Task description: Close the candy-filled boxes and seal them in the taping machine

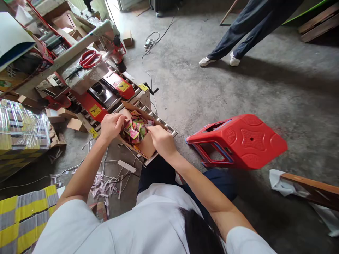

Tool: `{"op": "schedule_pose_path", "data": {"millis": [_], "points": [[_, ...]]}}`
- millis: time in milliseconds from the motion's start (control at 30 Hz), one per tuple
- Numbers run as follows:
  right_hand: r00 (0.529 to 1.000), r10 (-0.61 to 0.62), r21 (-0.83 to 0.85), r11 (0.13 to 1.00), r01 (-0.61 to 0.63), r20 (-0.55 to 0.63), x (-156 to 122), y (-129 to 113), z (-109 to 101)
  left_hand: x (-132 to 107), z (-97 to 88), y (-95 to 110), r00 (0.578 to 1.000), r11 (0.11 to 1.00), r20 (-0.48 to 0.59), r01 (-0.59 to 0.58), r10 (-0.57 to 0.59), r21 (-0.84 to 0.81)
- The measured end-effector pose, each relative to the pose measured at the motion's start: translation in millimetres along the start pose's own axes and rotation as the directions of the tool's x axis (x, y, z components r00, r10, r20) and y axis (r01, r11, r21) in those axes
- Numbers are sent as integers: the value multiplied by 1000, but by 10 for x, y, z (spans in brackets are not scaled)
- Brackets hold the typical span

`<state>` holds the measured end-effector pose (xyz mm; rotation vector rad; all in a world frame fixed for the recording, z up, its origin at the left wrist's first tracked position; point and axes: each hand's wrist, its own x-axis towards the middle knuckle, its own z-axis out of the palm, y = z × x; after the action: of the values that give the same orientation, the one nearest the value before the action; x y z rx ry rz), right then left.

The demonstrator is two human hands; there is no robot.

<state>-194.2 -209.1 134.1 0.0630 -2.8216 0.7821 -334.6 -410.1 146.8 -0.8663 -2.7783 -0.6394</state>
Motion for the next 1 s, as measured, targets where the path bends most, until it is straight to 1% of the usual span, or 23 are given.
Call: {"op": "schedule_pose_path", "data": {"millis": [33, 100, 133, 200, 267, 300, 333, 400, 433, 467, 500, 533, 600, 667, 700, 733, 767, 800, 867, 933, 967, 1000], "points": [[996, 18, -26, 1000, -15, 90, 122, -72, 42, 1, 44, 18, 1000, 1000, -31, -5, 5, 8], [966, 67, -72, 996, -50, 248, 349, -154, 152, 46, 187, 64, 995, 997, -97, 43, -37, 65], [950, 82, -85, 995, -58, 300, 437, -160, 203, 82, 272, 88, 990, 990, -120, 89, -75, 110], [934, 66, -78, 996, -41, 350, 546, -116, 258, 157, 426, 127, 979, 964, -137, 179, -154, 198], [934, -3, -13, 1000, 8, 357, 571, -45, 224, 210, 528, 144, 974, 941, -108, 221, -199, 258], [940, -38, 37, 999, 27, 340, 563, -19, 181, 225, 558, 143, 974, 935, -89, 225, -208, 274], [951, -72, 96, 994, 45, 300, 546, -7, 132, 233, 576, 137, 974, 932, -79, 226, -213, 283], [974, -139, 219, 971, 98, 177, 503, -16, 61, 238, 590, 112, 973, 934, -87, 231, -215, 273], [976, -175, 274, 952, 134, 130, 481, -27, 55, 237, 588, 97, 971, 937, -102, 237, -217, 257], [970, -212, 322, 933, 164, 119, 461, -33, 71, 235, 581, 83, 968, 941, -120, 242, -219, 238], [959, -245, 371, 912, 177, 145, 445, -26, 108, 227, 567, 73, 966, 945, -131, 247, -223, 215], [946, -264, 421, 892, 165, 190, 431, -5, 161, 213, 546, 69, 965, 951, -132, 248, -226, 184], [924, -265, 513, 854, 92, 276, 417, 74, 279, 151, 493, 86, 964, 964, -133, 245, -231, 104], [921, -261, 583, 811, 47, 289, 418, 164, 366, 44, 449, 138, 965, 977, -162, 211, -206, 12], [922, -274, 601, 797, 59, 274, 419, 196, 388, -17, 441, 171, 970, 984, -167, 177, -178, -24], [921, -295, 597, 797, 90, 255, 418, 211, 395, -77, 446, 205, 977, 989, -155, 143, -148, -43], [916, -321, 568, 812, 136, 240, 412, 206, 389, -128, 460, 235, 985, 992, -118, 119, -123, -46], [912, -342, 510, 839, 188, 226, 400, 182, 372, -168, 483, 259, 993, 994, -58, 105, -107, -34], [901, -369, 325, 901, 287, 227, 364, 87, 305, -208, 531, 284, 992, 994, 60, 107, -109, 28], [894, -381, 156, 923, 352, 238, 329, -27, 188, -214, 560, 282, 986, 990, 116, 106, -116, 87], [897, -385, 110, 923, 369, 217, 320, -70, 110, -212, 564, 277, 986, 990, 130, 94, -107, 104], [908, -386, 93, 922, 375, 162, 323, -94, 19, -211, 561, 272, 986, 990, 136, 79, -94, 114]]}}
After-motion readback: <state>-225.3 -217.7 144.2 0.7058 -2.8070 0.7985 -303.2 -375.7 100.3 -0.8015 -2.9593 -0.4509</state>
